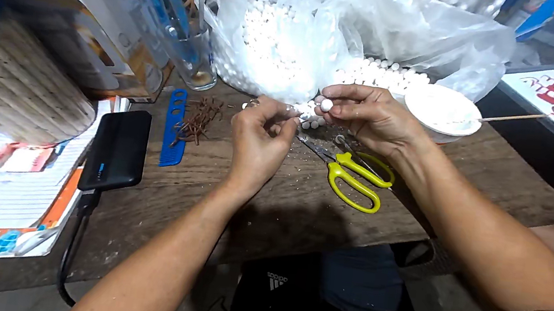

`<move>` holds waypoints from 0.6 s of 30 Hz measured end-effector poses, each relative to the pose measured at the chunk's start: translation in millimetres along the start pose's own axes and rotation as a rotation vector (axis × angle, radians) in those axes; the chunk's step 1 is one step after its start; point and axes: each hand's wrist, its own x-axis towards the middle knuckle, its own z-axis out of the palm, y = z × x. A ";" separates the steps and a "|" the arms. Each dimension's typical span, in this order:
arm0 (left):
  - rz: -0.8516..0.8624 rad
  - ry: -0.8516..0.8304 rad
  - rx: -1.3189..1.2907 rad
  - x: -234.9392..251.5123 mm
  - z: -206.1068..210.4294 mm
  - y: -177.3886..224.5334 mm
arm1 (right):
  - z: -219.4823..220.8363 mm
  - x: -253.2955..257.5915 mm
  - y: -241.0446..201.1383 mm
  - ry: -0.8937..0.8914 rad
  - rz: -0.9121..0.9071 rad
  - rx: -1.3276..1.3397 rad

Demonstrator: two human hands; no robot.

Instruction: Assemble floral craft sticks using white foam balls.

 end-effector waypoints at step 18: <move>0.004 0.009 -0.004 1.0 0.9 0.5 | 4.3 -2.0 -0.4 0.020 0.024 0.003</move>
